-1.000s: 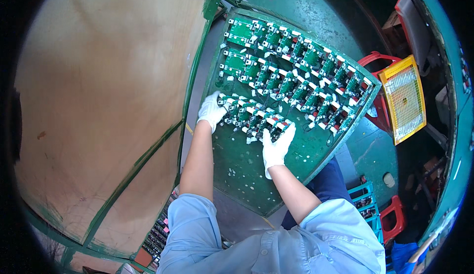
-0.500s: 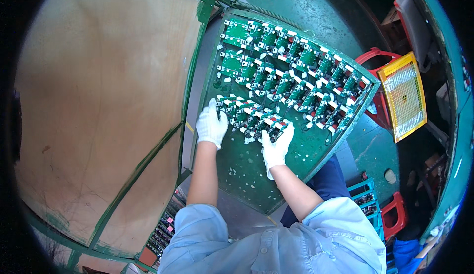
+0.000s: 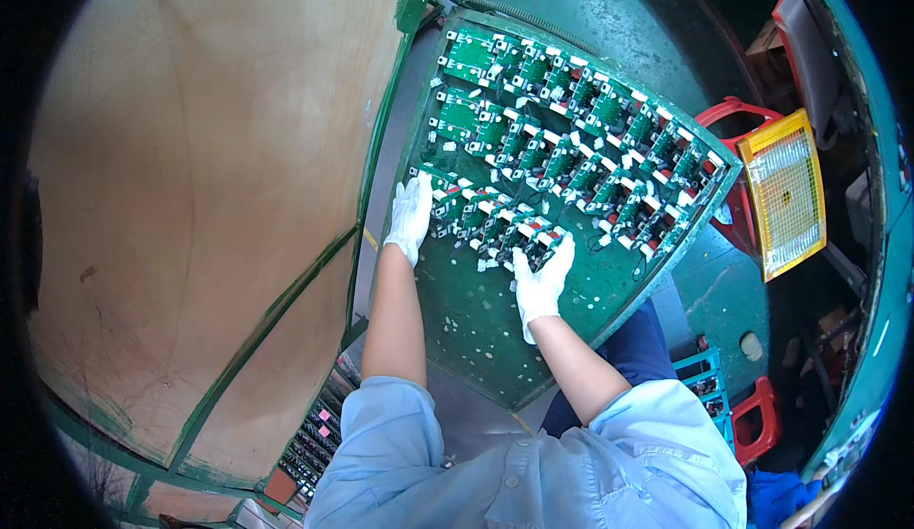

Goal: Assembling electronic circuits and stacked circuit board components on a factory assembly line.

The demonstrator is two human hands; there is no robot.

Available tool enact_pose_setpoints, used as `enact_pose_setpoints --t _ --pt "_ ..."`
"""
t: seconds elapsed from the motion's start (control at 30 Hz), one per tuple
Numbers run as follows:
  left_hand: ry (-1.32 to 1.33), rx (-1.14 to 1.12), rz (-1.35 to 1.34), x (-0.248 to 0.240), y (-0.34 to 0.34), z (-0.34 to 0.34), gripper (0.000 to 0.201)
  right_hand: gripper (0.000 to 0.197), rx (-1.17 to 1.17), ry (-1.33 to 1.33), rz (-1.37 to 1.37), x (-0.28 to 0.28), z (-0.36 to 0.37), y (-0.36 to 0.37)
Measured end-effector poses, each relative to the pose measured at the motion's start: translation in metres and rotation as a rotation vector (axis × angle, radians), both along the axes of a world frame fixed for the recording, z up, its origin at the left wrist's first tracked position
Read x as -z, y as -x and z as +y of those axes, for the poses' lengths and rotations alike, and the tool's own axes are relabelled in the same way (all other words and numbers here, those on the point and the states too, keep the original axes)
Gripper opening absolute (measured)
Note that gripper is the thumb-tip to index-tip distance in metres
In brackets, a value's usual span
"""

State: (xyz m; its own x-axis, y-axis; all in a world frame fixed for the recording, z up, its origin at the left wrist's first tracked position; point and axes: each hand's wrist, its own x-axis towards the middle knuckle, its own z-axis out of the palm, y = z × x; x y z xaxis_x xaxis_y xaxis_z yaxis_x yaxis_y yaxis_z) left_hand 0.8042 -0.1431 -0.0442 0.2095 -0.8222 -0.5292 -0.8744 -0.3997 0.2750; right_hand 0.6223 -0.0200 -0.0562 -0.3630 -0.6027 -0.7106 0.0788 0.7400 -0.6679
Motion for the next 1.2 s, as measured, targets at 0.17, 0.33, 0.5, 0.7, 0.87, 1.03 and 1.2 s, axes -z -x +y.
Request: enact_pose_setpoints --t 0.17,0.33,0.5,0.7,0.87,1.03,1.2 --pt "0.362 -0.123 -0.159 -0.002 0.020 0.018 0.054 0.086 -0.016 0.003 0.030 0.010 0.005 0.000" --pt "0.045 -0.098 0.050 -0.030 0.053 0.024 0.051 0.086 -0.006 0.002 0.049 0.010 0.005 0.000" --pt "0.047 -0.168 0.328 -0.010 0.042 0.011 0.049 0.085 0.002 -0.021 0.082 0.005 0.002 0.000" --pt "-0.105 -0.016 0.211 -0.002 0.038 0.004 0.045 0.083 -0.007 0.005 0.106 0.008 -0.004 -0.006" --pt "0.120 0.282 -0.234 -0.023 0.050 0.003 0.039 0.083 0.066 0.049 0.011 0.020 0.000 0.002" --pt "0.316 -0.644 0.117 -0.009 0.005 0.021 0.045 0.085 0.074 0.027 -0.068 0.007 -0.004 0.009" --pt "-0.045 -1.253 1.016 0.034 -0.012 0.041 0.060 0.086 -0.003 0.052 -0.021 0.004 -0.005 0.003"
